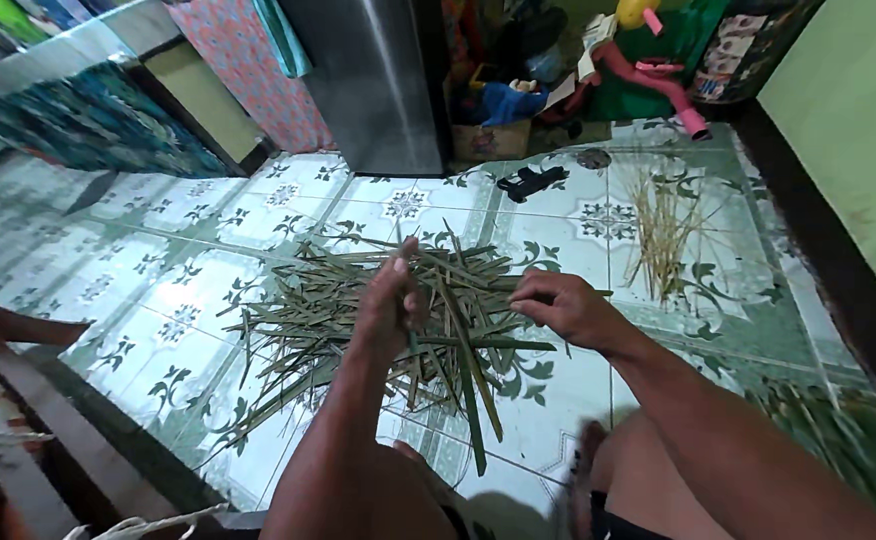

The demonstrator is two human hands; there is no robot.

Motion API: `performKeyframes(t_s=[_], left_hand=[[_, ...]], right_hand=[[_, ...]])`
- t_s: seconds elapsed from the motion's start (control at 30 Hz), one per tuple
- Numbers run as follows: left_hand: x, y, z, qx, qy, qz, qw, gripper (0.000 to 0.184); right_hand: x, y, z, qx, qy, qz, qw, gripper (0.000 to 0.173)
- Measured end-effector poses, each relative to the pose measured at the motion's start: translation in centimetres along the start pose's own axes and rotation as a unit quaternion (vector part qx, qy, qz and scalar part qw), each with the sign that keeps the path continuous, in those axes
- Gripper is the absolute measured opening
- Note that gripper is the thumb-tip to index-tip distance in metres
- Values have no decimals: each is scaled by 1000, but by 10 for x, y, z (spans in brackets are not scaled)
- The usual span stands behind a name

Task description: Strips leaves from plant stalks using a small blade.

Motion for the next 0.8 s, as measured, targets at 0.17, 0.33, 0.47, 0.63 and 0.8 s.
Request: performKeyframes(t_s=[0.17,0.33,0.47,0.63,0.8], left_hand=[[12,50,-50,-137,-111,-70,982,43],[2,12,-7,-22,-21,-18,999,43],[5,18,-19,-45,-42,-25,998,45],[9,34,-20,-58,-63,-65,994,43],[6,4,3,8,-7,-45,999,50]], right_hand=[[-2,9,-3,-12,6,6,1000,14],[2,0,0,-20,13,-11,1000,16],[0,4,1,-41,21,-28,999,15],[3,0,-2,-14,-2,-46,999,18],[4,-8,5,1,-10,-54,998,17]])
Point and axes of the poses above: each hand's wrist, its own x-axis away from the middle knuckle, its own y-axis out of the palm, z = x × y, the point moved 9 cm from there along -x, towards the middle knuckle, and after that the axes turned 3 degrees about y, right-handed, at the moved point
